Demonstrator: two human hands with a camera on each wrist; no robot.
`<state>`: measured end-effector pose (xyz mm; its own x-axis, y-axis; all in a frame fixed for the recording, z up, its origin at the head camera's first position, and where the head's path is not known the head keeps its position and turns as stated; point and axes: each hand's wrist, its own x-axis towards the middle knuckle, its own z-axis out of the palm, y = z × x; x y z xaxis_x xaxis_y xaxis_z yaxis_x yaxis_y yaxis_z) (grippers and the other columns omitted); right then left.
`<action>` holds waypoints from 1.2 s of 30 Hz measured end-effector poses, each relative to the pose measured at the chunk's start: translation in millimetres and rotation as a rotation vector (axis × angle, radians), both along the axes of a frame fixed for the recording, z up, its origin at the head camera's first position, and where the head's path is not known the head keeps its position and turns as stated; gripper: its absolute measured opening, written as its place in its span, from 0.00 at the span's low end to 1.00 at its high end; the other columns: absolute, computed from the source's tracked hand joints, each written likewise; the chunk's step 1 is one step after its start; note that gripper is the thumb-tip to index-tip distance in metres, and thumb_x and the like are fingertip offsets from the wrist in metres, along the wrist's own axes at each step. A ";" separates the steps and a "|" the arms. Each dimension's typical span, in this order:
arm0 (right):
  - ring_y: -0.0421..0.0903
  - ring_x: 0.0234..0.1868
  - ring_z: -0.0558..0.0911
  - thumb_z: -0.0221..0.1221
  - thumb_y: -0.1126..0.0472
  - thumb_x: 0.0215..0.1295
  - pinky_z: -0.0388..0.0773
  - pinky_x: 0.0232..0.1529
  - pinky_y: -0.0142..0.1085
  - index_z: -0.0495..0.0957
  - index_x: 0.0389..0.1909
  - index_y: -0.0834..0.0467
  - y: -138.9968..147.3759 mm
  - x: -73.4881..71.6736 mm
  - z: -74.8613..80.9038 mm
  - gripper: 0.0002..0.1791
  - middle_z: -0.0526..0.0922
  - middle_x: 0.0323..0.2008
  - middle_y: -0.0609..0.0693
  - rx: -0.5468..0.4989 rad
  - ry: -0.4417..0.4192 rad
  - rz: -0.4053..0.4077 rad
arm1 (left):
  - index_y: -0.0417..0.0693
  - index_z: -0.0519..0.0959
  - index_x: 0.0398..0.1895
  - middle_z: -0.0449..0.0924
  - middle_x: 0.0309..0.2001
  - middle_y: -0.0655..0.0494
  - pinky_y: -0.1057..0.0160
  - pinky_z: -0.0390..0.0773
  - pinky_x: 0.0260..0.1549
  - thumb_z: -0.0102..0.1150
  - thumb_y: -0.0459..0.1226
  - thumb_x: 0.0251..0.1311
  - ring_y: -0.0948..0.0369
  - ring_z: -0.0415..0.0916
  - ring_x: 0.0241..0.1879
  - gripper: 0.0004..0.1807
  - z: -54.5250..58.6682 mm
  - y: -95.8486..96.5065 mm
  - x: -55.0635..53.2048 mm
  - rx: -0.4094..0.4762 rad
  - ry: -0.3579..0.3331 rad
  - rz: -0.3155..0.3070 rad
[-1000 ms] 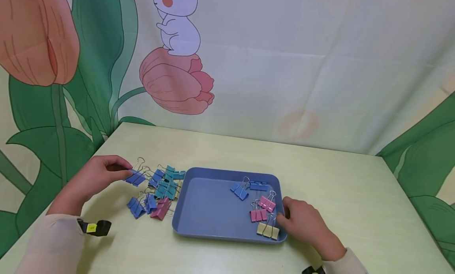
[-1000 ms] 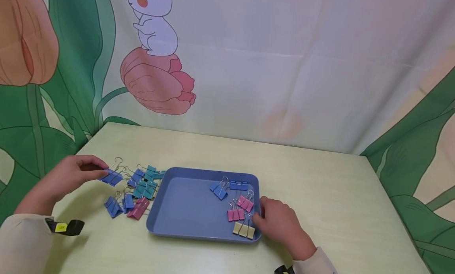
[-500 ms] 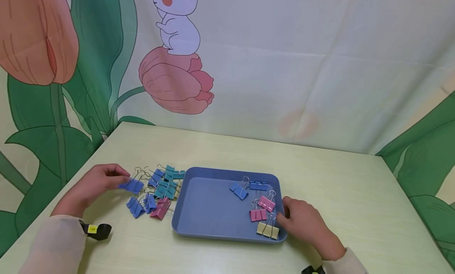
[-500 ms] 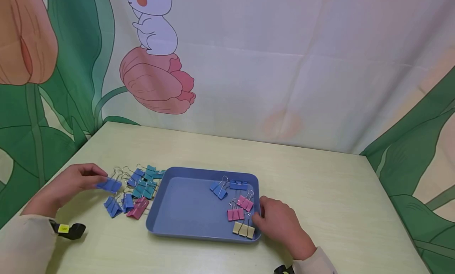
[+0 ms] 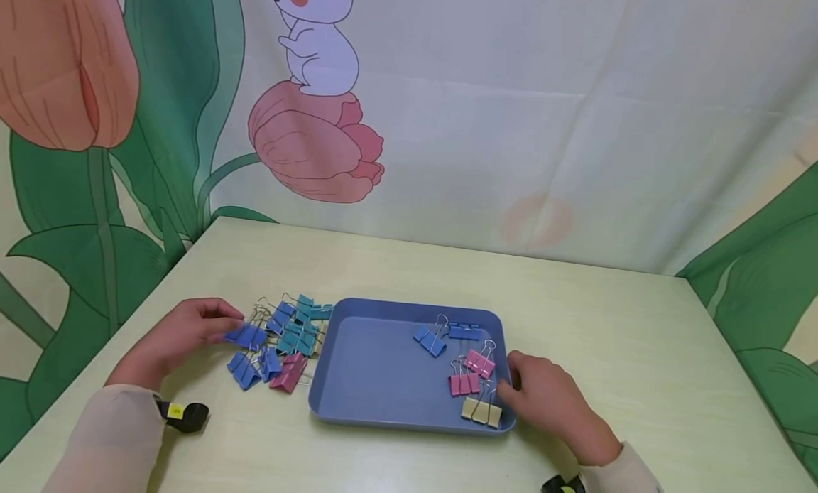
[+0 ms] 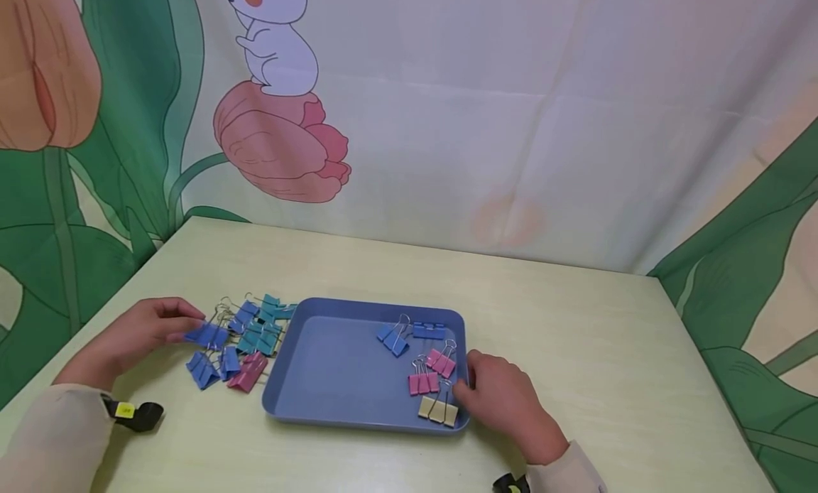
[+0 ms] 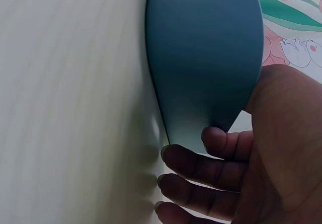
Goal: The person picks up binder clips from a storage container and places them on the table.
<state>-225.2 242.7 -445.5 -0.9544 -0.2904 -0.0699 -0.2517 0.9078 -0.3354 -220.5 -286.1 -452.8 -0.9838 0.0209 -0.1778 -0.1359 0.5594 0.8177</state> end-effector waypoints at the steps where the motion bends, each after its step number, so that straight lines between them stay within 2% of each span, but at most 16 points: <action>1: 0.42 0.20 0.69 0.59 0.53 0.58 0.62 0.21 0.34 0.69 0.24 0.52 -0.1 0.0 0.2 0.10 0.69 0.17 0.45 -0.001 -0.001 0.000 | 0.38 0.79 0.49 0.79 0.40 0.58 0.67 0.75 0.36 0.58 0.45 0.65 0.64 0.71 0.38 0.19 -0.4 0.3 -0.4 -0.001 -0.004 0.004; 7: 0.42 0.20 0.69 0.59 0.53 0.58 0.62 0.21 0.34 0.69 0.24 0.52 -1.1 -1.1 1.2 0.11 0.69 0.17 0.45 0.004 0.001 0.000 | 0.38 0.79 0.50 0.80 0.42 0.56 0.67 0.75 0.36 0.59 0.46 0.64 0.63 0.72 0.39 0.21 -4.2 0.2 -3.2 -0.013 -0.035 0.004; 11: 0.42 0.20 0.69 0.59 0.53 0.58 0.62 0.21 0.34 0.70 0.24 0.52 -1.6 -0.9 1.2 0.11 0.69 0.17 0.45 0.003 -0.005 -0.002 | 0.42 0.81 0.48 0.80 0.46 0.51 0.64 0.73 0.38 0.61 0.46 0.62 0.57 0.71 0.43 0.18 -3.2 0.4 -1.7 -0.092 -0.042 -0.023; 15: 0.42 0.20 0.69 0.59 0.53 0.58 0.62 0.21 0.34 0.70 0.24 0.52 -1.6 -0.5 0.8 0.10 0.69 0.17 0.45 0.002 -0.012 -0.006 | 0.46 0.83 0.46 0.81 0.45 0.51 0.63 0.72 0.38 0.62 0.46 0.60 0.55 0.71 0.44 0.16 0.8 3.2 0.8 -0.178 -0.038 -0.049; 23: 0.42 0.20 0.69 0.59 0.54 0.58 0.62 0.21 0.34 0.70 0.25 0.53 -1.7 1.2 1.2 0.10 0.70 0.17 0.45 -0.002 -0.010 -0.004 | 0.44 0.84 0.44 0.83 0.42 0.51 0.63 0.75 0.38 0.62 0.42 0.60 0.55 0.74 0.42 0.14 5.1 9.6 1.7 -0.241 -0.018 -0.073; 27: 0.42 0.20 0.69 0.59 0.54 0.58 0.63 0.21 0.34 0.70 0.26 0.53 -1.6 0.8 1.2 0.10 0.70 0.17 0.45 0.001 -0.010 -0.002 | 0.43 0.82 0.46 0.82 0.45 0.47 0.59 0.77 0.40 0.62 0.43 0.60 0.53 0.75 0.44 0.15 9.4 12.3 3.0 -0.286 0.021 -0.065; 32: 0.42 0.21 0.69 0.59 0.53 0.58 0.63 0.21 0.34 0.70 0.26 0.53 -1.5 1.0 2.5 0.10 0.70 0.17 0.45 0.002 -0.008 -0.002 | 0.42 0.79 0.49 0.81 0.47 0.42 0.51 0.79 0.42 0.61 0.46 0.62 0.49 0.76 0.46 0.19 19.5 18.8 5.1 -0.349 0.087 -0.022; 36: 0.42 0.20 0.69 0.59 0.53 0.58 0.63 0.21 0.34 0.70 0.25 0.52 -1.6 0.6 3.5 0.10 0.70 0.17 0.45 0.001 -0.011 -0.002 | 0.43 0.79 0.51 0.80 0.48 0.42 0.51 0.80 0.40 0.60 0.46 0.63 0.46 0.76 0.48 0.19 29.2 25.8 6.9 -0.380 0.140 0.007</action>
<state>-224.7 241.0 -442.0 -0.9542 -0.2883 -0.0804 -0.2462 0.9088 -0.3369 -213.6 -260.3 -423.5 -0.9990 -0.0273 -0.0357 -0.0427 0.8251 0.5634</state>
